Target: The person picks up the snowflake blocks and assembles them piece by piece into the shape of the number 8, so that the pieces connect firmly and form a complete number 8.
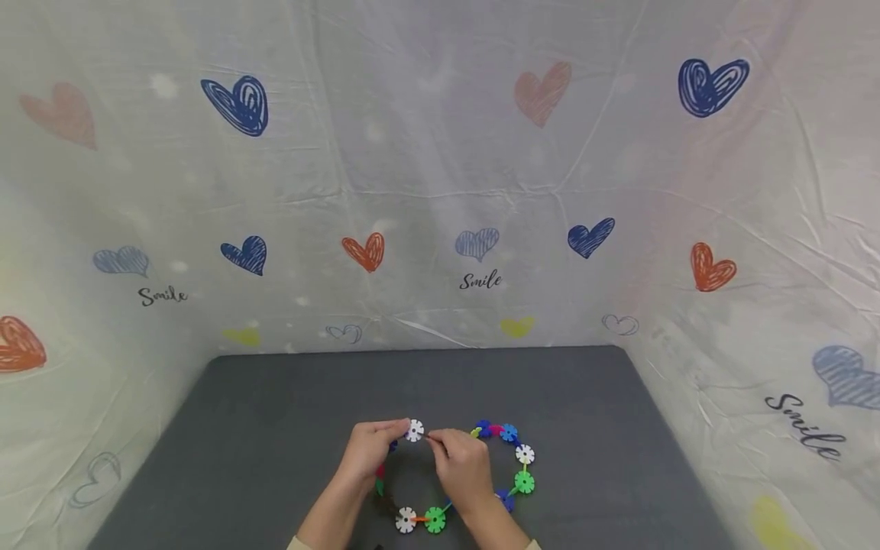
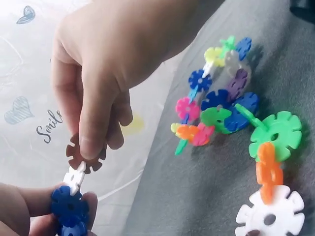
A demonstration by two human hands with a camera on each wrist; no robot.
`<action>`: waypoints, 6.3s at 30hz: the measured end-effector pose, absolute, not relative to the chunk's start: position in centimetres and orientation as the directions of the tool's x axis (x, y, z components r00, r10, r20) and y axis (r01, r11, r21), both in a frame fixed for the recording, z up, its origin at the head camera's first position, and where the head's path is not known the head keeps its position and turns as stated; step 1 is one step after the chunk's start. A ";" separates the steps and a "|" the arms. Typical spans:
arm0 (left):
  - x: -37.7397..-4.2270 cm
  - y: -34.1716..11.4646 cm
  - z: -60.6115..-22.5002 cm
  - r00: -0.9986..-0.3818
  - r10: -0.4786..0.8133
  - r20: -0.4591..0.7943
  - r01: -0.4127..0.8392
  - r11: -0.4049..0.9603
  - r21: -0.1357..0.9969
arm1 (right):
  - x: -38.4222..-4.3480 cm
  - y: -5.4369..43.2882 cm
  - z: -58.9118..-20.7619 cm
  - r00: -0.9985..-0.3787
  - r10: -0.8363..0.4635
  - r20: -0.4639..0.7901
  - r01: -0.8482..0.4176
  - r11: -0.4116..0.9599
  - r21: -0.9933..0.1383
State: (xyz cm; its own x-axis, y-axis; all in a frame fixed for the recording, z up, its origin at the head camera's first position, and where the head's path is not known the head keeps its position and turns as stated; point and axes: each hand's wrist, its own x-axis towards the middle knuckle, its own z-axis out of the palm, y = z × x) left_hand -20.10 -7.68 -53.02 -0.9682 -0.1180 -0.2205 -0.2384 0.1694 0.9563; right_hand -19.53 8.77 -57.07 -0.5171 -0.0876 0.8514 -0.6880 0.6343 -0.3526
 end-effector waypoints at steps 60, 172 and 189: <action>-21.9 -6.0 -59.1 -0.963 0.152 0.222 0.254 0.783 0.568 | -21.9 12.5 -57.6 -0.947 -0.291 0.136 -0.321 0.865 -0.385; -21.5 -5.6 -53.3 -0.852 -0.139 0.505 0.429 0.367 0.825 | -23.1 13.1 -51.3 -0.663 -0.380 0.645 -0.633 0.745 -0.212; -20.5 -5.4 -53.5 -0.620 -0.024 0.784 0.669 0.506 0.545 | -22.8 13.3 -50.3 -0.456 -0.509 0.730 -0.767 0.640 -0.033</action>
